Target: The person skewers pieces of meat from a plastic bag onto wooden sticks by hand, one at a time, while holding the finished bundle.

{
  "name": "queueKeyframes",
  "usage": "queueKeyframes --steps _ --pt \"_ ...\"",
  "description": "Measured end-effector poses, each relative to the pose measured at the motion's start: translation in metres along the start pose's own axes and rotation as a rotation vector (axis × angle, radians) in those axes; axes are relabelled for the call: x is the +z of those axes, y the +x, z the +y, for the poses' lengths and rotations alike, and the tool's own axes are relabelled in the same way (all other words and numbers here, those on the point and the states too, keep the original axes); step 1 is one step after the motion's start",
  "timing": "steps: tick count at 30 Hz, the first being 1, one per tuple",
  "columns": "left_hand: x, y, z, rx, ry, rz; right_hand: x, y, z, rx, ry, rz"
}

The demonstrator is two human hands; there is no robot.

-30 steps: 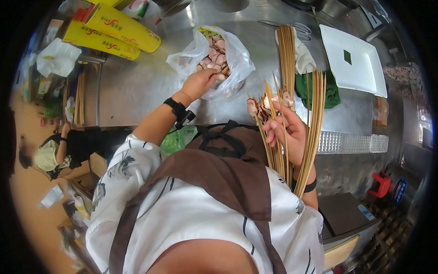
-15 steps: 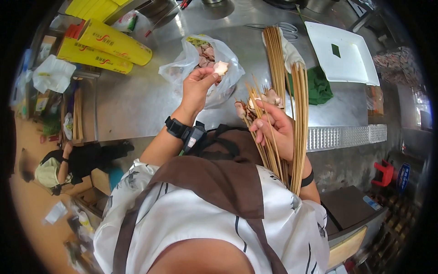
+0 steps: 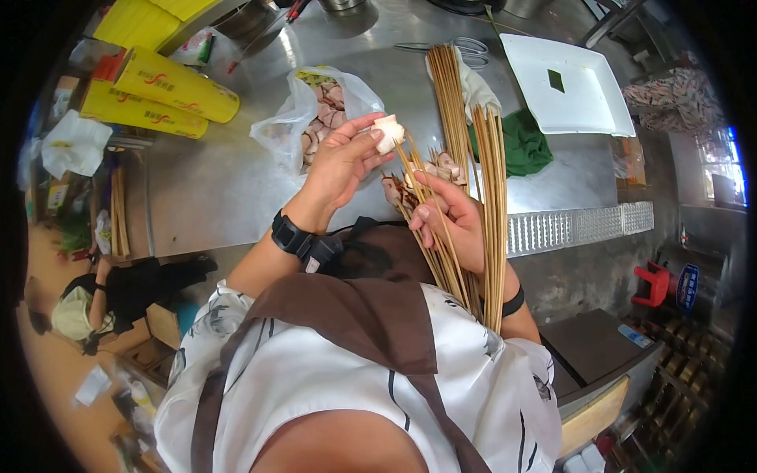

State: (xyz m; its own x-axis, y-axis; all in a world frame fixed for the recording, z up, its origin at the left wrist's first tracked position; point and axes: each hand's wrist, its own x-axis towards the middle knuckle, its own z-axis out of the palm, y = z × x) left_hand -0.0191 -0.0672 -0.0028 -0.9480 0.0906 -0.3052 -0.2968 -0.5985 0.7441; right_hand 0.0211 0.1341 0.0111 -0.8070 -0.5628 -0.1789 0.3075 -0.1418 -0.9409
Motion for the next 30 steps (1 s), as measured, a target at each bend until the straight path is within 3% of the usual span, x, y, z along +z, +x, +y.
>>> queueKeyframes --steps 17,30 --pt "0.0098 0.0031 0.0015 0.058 -0.049 -0.009 -0.0026 0.0004 0.0039 -0.03 0.042 -0.007" --pt "0.0119 0.0038 0.0027 0.111 0.104 -0.018 -0.0041 -0.0045 -0.0012 -0.01 -0.017 0.024"
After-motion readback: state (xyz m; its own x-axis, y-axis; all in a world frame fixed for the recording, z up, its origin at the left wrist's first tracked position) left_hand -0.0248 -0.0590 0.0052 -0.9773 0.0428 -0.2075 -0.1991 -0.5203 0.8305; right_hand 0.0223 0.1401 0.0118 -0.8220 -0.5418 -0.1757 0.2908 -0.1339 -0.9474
